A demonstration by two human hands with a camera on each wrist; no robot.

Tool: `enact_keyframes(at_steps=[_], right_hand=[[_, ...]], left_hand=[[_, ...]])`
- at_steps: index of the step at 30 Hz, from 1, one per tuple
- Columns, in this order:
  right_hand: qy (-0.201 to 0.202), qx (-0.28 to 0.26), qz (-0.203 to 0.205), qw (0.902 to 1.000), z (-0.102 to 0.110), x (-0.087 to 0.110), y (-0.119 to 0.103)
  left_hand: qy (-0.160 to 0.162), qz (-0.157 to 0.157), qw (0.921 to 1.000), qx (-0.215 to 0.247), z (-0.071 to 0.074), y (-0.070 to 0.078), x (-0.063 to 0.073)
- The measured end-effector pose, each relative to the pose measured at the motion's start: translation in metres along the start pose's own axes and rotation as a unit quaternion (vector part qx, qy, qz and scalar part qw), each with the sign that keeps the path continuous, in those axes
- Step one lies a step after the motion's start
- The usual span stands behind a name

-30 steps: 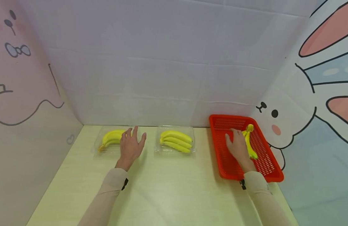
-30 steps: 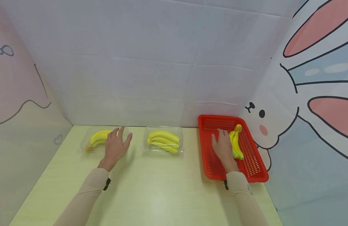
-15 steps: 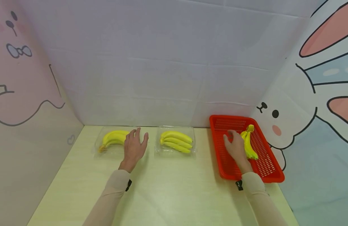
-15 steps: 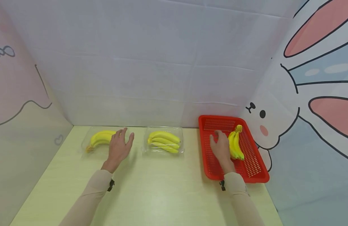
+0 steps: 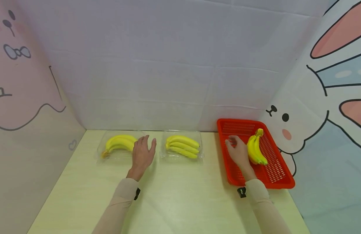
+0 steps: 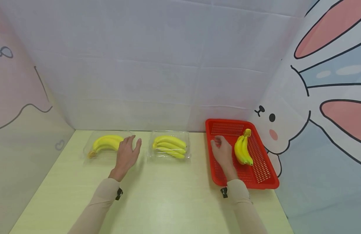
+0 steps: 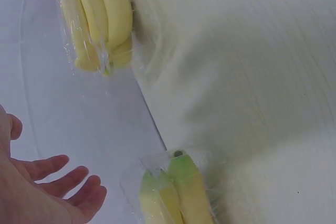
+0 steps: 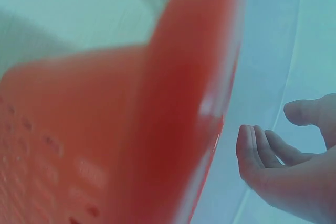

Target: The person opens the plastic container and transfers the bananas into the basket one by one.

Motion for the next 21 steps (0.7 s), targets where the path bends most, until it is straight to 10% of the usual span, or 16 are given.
enact_keyframes(at_steps=[21], right_hand=[[-0.01,-0.041,-0.033,0.9986,-0.029,0.008,-0.014]], left_hand=[[0.02,0.029,0.9982,0.048,-0.014,0.0,0.009]])
Point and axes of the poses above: each hand's wrist, its own x-axis away from the middle knuckle, its own z-axis out of the back of the hand, y = z × x, the point moved 7 cm from there along -x, towards the middle knuckle, and after that the axes turned 4 degrees about z, right-handed, at the moved point
